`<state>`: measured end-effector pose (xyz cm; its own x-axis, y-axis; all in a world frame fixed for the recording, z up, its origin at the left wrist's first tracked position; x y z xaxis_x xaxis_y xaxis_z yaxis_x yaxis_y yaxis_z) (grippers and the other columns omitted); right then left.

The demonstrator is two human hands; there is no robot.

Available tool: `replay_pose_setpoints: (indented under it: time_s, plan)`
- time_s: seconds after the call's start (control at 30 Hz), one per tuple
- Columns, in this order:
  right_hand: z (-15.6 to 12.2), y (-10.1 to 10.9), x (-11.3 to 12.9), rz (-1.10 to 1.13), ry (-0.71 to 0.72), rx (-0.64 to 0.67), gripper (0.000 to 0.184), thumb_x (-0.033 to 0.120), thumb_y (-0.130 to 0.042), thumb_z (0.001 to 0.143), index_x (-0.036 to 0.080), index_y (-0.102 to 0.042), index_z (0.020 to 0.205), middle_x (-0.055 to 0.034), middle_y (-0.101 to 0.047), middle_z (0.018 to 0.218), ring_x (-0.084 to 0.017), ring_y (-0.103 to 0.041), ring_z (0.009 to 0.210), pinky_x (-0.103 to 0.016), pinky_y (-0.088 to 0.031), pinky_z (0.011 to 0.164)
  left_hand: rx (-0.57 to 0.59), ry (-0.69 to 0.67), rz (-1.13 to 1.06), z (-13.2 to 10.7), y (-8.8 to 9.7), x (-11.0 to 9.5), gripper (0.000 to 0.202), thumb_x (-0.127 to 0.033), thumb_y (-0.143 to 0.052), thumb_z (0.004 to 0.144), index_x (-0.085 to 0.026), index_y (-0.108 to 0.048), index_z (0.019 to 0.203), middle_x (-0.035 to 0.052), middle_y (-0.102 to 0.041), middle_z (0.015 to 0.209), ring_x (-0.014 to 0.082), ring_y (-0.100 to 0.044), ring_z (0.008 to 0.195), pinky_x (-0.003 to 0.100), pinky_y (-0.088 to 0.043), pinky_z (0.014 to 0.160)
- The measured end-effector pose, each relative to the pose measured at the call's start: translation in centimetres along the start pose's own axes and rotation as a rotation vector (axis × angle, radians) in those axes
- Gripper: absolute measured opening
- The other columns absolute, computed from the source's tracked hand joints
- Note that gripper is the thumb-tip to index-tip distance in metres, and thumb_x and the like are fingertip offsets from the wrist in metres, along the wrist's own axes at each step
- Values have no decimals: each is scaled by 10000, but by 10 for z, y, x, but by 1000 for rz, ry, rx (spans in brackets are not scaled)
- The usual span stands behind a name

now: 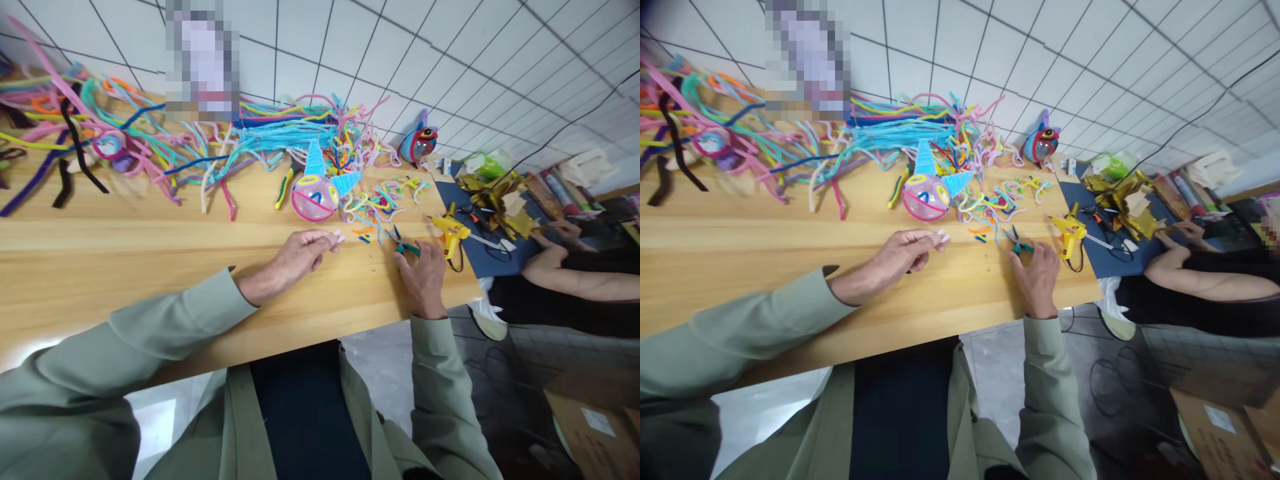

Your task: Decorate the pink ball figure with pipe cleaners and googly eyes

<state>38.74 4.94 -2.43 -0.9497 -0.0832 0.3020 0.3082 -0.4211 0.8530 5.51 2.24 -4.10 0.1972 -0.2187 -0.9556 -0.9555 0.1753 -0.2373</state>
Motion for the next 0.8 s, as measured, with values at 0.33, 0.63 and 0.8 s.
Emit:
replay_pose_setpoints:
  time_s: [0.33,0.63,0.8]
  plan:
    - [-29,12,181,732,428,83,42,290,-751,1081,308,-783,1103,-29,-866,1071,-236,-820,1017,-433,-660,954,125,-1,25,-11,-13,-8,487,-639,-858,855,-178,-708,798,-49,-499,628,84,-377,550,262,-274,537]
    - [-31,9,179,802,422,34,84,235,-760,1050,310,-763,1014,-3,-846,1001,-217,-801,959,-416,-640,904,151,-63,130,-12,-14,-10,347,-527,-721,948,-195,-695,850,-67,-473,614,103,-385,562,272,-300,564]
    - [-30,3,172,849,345,89,125,285,-778,1024,305,-753,1145,-25,-808,1058,-230,-787,986,-431,-640,918,126,-158,195,-12,-12,-13,308,-488,-716,956,-187,-712,890,-42,-570,723,112,-463,654,267,-383,643]
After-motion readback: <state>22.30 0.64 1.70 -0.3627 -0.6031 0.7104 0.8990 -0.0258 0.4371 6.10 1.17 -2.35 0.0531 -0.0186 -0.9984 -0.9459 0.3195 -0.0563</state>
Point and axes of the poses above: each hand's wrist, its own z-axis towards the middle knuckle, its own y-axis out of the back of the hand, x = y × z, the point moved 9 cm from there along z, towards the middle knuckle
